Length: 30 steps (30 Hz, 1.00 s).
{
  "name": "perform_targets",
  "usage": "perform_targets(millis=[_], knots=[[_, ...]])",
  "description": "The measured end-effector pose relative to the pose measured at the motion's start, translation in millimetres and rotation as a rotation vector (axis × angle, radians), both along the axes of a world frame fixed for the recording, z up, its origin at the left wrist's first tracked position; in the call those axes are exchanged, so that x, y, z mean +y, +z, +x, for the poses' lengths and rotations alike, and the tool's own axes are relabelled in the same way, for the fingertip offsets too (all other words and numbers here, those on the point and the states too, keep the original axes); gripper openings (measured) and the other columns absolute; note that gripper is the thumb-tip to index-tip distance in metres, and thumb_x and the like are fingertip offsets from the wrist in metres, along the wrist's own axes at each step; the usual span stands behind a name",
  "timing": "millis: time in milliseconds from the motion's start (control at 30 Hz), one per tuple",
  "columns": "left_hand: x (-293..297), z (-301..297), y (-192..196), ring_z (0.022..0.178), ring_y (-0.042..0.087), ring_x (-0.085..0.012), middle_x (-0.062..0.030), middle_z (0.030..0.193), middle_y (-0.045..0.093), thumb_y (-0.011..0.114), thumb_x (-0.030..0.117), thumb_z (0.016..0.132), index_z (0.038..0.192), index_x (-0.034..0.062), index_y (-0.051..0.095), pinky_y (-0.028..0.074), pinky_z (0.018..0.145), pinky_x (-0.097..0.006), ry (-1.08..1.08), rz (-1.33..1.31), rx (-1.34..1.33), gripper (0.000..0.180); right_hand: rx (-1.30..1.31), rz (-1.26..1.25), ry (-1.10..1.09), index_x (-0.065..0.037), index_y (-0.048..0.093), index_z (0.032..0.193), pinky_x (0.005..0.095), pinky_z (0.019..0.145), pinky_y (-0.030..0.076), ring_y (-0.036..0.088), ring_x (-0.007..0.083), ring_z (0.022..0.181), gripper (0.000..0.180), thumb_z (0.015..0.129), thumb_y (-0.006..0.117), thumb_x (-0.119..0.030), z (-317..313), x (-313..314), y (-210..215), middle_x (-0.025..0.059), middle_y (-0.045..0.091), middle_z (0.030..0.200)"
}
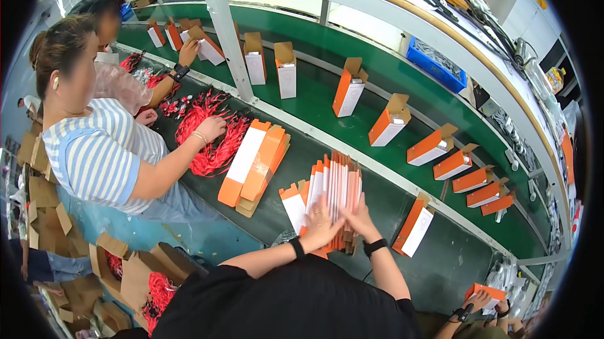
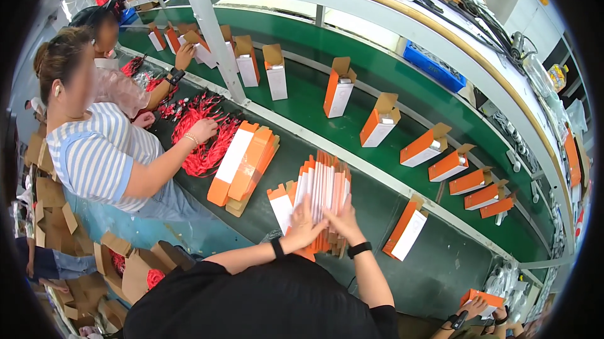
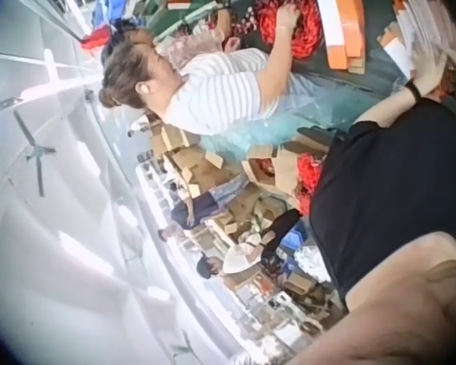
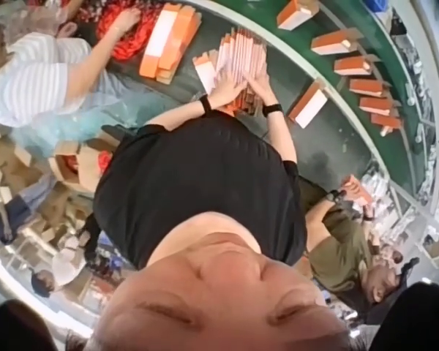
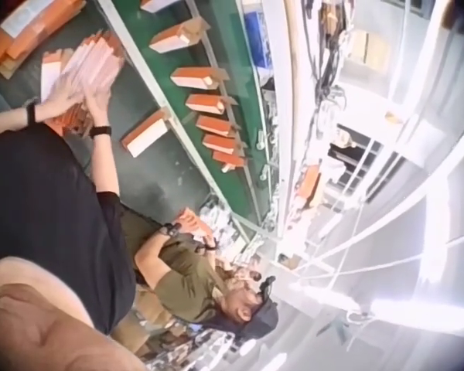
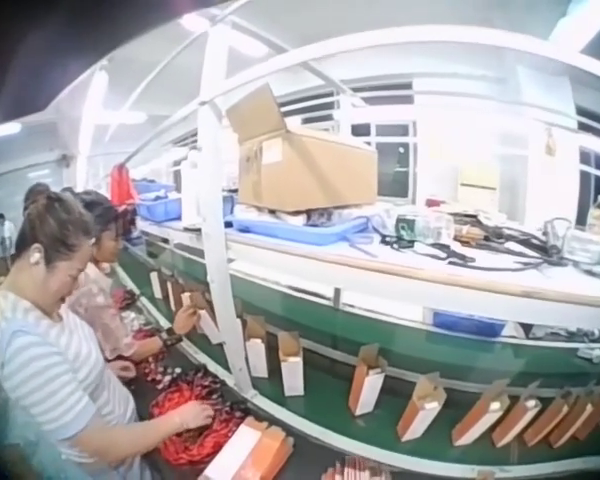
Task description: The person folds orange and white boxes by hand, placing them onto the conveyor belt, and then picks up a stack of flat boxes to fold individually.
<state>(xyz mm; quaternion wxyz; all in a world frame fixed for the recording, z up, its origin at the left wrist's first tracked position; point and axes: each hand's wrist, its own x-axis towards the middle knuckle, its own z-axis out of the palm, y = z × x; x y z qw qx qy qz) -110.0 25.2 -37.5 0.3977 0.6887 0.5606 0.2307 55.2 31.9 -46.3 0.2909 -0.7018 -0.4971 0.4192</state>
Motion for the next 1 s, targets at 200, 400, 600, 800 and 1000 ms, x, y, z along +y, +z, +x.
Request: perform_targets(millis=[200,400,600,800,1000], knots=[[-2,-52,-44,0.130,0.029,-0.0428,-0.0333,0.138,0.028,0.067,0.043,0.077,0.143,-0.0065,0.014,0.027,0.107,-0.045,0.560,-0.556,-0.145,0.098,-0.214,-0.104,0.006,0.005,-0.003,0.144,0.0476,0.108,0.024,0.027,0.0494,0.126,0.127,0.066,0.073,-0.060,-25,-1,-3,0.0363,0.019,0.137],[15,-55,-40,0.106,0.055,-0.0229,-0.0190,0.118,0.054,0.066,0.019,0.082,0.140,-0.0030,0.027,0.044,0.092,-0.033,0.393,-0.410,-0.625,0.073,-0.188,-0.077,0.044,0.002,0.000,0.145,0.0459,0.109,0.024,0.024,0.0480,0.130,0.121,0.068,0.073,-0.055,-3,-5,-11,0.0355,0.015,0.140],[30,13,6,0.131,0.036,-0.0266,-0.0206,0.142,0.036,0.063,0.027,0.088,0.148,0.0026,0.005,0.032,0.106,-0.036,-0.166,-0.142,-0.571,0.086,0.208,0.143,-0.088,0.003,0.013,0.144,0.0380,0.105,0.035,0.043,0.0310,0.125,0.100,0.075,0.076,-0.031,18,-3,-4,0.0234,0.040,0.137],[6,75,2,0.141,0.008,-0.0391,-0.0301,0.149,0.010,0.056,0.053,0.086,0.145,0.0022,-0.014,0.017,0.112,-0.041,-0.206,-0.195,-0.122,0.105,0.543,0.099,-0.275,0.004,0.024,0.139,0.0345,0.098,0.042,0.050,0.0220,0.117,0.082,0.078,0.074,-0.019,48,-22,20,0.0172,0.048,0.131],[-2,74,-51,0.140,0.012,-0.0376,-0.0254,0.149,0.015,0.057,0.045,0.087,0.146,-0.0024,0.002,0.014,0.113,-0.042,-0.175,-0.185,-0.463,0.094,0.325,0.094,-0.316,0.004,0.033,0.129,0.0330,0.090,0.047,0.055,0.0193,0.109,0.082,0.071,0.081,-0.028,55,-32,-6,0.0141,0.051,0.122]])
